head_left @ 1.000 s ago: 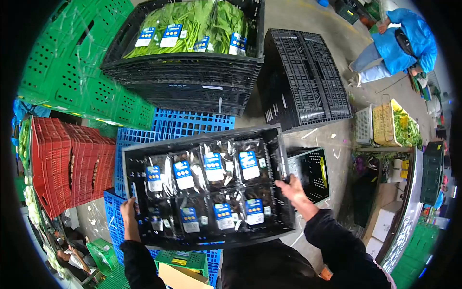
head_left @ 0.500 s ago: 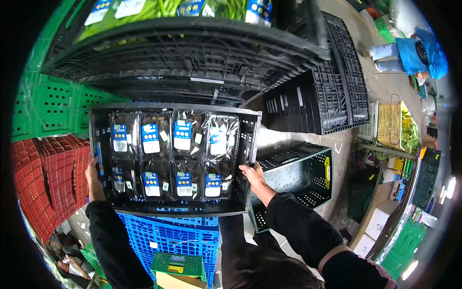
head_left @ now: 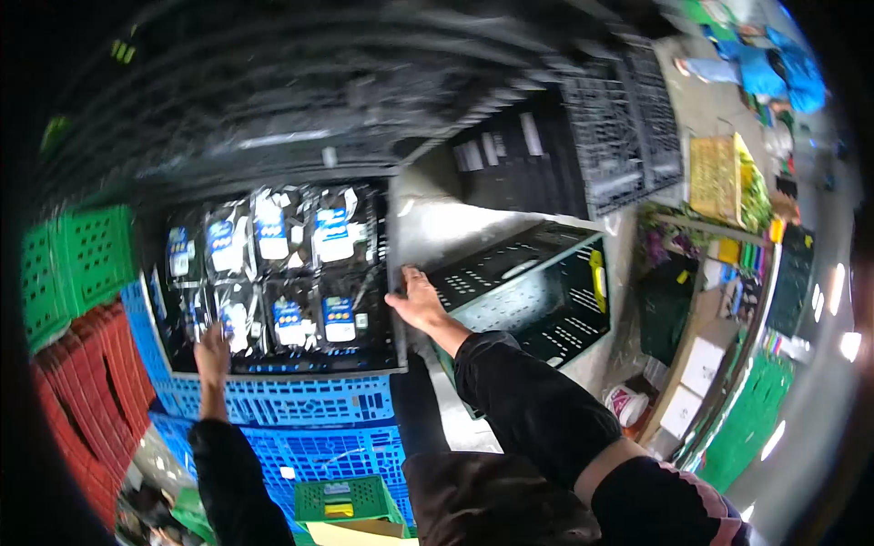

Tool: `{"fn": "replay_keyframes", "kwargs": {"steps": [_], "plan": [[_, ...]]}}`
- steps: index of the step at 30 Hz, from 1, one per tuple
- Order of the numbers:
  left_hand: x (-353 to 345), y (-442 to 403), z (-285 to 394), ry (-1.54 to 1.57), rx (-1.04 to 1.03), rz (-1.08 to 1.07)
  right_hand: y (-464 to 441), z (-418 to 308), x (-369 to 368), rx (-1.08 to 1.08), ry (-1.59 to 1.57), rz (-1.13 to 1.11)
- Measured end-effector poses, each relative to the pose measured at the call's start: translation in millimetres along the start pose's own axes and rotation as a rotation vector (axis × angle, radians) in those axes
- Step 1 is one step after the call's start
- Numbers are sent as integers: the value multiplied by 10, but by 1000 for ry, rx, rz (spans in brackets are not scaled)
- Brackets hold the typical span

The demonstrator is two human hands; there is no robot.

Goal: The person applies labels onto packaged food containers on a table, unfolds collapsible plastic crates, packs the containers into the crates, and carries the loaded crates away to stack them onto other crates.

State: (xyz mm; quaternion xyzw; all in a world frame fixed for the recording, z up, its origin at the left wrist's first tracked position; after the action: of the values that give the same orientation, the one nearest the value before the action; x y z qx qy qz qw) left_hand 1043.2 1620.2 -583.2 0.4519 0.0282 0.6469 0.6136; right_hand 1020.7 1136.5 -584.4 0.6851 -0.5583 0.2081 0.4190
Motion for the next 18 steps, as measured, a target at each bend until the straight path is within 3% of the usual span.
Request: {"fn": "replay_keyframes", "kwargs": {"steps": [2, 3, 4, 5, 7, 9, 10, 12, 14, 16, 18], "plan": [[-610, 493, -147, -191, 66, -155, 34, -68, 586, -55, -310, -140], [-894, 908, 238, -319, 78, -285, 89, 14, 985, 53, -473, 140], [-1127, 1232, 382, -418, 27, -291, 151, -28, 1580, 114, -352, 236], [-1464, 1383, -105, -378, -170, -360, 264, 257, 1970, 108, -281, 401], [-1674, 2033, 99, -166, 106, -391, 473, 1125, 2475, -135, -937, 619], [-2099, 2357, -745, 8, 255, -443, 680, 2083, 2809, -359, -1038, 762], [-2207, 2570, -739, 41, 257, -418, 736, 2327, 2921, -579, -1073, 768], [-2464, 2980, -636, 333, 380, -454, 617, 2415, 3135, -658, -1265, 781], [-2673, 3344, -503, 485, 478, -433, 323, 2287, 3331, -547, -1425, 673], [-2960, 3605, -462, 520, 567, -466, 92, 2155, 3488, -485, -1351, 556], [-3136, 3802, -302, 480, 477, -477, -18, 2216, 3460, -558, -1379, 556]]}}
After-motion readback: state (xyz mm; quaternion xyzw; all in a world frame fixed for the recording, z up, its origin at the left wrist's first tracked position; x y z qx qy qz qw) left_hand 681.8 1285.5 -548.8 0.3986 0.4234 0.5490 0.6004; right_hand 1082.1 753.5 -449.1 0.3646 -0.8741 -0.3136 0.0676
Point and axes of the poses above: each hand's wrist, its own y-axis away from the middle knuckle, its own x-axis out of the back of the hand, z = x × y, the point moved 10 cm from there along -y, towards the middle knuckle, and after that the axes turned 12 degrees about x, right-handed, at the moved point
